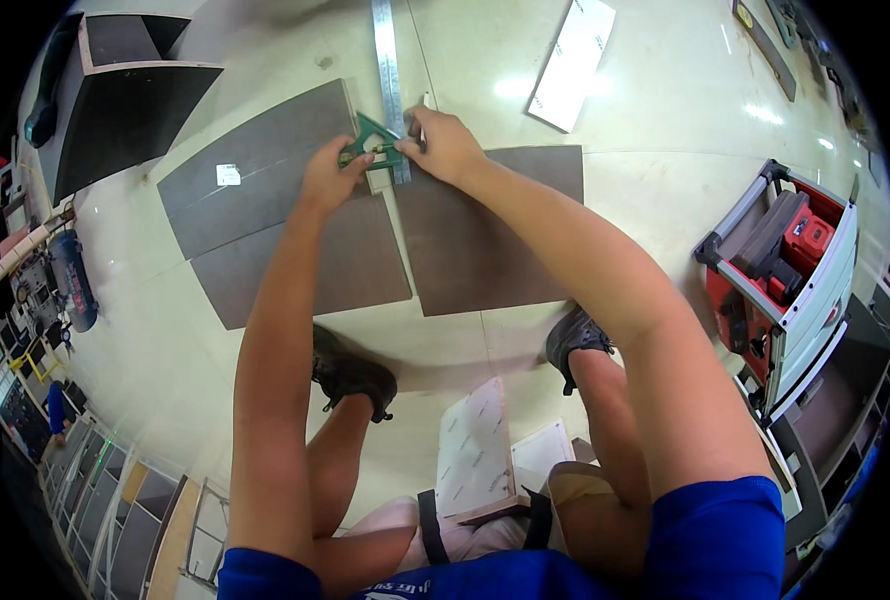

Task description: The person sits on the floor and uses a combination square and a pencil to mark lines on several brown boards. They measure and mark multiple boards, repositioning them as needed to draw straight lines.

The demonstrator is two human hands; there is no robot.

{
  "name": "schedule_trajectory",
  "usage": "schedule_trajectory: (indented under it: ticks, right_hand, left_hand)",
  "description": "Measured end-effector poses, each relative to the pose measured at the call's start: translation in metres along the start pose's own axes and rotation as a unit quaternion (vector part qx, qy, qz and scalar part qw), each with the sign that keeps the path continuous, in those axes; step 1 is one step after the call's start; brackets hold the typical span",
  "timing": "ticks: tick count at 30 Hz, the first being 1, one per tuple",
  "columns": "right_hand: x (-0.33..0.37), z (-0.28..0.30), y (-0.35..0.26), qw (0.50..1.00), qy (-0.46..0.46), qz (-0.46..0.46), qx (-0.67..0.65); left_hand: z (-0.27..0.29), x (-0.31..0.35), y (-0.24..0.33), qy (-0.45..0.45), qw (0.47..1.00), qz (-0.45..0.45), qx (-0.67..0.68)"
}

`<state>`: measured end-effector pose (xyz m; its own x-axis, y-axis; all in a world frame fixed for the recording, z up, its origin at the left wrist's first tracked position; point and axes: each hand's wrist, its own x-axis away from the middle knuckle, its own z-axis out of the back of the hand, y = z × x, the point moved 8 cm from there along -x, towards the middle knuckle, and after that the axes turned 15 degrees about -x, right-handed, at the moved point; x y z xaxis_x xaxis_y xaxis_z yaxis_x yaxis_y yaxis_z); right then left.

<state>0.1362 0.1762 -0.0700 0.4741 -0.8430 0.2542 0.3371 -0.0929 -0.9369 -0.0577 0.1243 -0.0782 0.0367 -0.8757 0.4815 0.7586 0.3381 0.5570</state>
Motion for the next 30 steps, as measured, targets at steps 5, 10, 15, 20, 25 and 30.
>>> schedule_trajectory:
  ticks: [5,10,15,20,25,30]
  right_hand:
    - [0.049,-0.023,-0.019,0.983,-0.033,0.145,0.108]
    - [0.069,-0.021,-0.008,0.984,-0.064,0.121,0.115]
    - [0.092,-0.035,-0.008,0.983,-0.100,0.103,0.113]
    - [0.123,-0.059,-0.001,0.989,-0.120,0.050,0.068]
    - [0.119,-0.001,0.013,0.996,0.053,0.059,0.026]
    - [0.158,-0.001,-0.003,0.978,-0.045,0.107,0.171]
  left_hand:
    - [0.006,0.009,-0.024,-0.008,0.996,0.056,0.073]
    - [0.004,0.023,-0.026,-0.009,0.994,0.058,0.088]
    - [0.016,0.056,-0.073,0.013,0.997,0.040,0.065]
    - [0.014,0.084,-0.097,0.011,0.993,0.062,0.103]
    - [-0.037,0.097,-0.045,-0.068,0.968,0.079,0.227]
    - [-0.064,0.100,-0.016,-0.093,0.965,0.110,0.219]
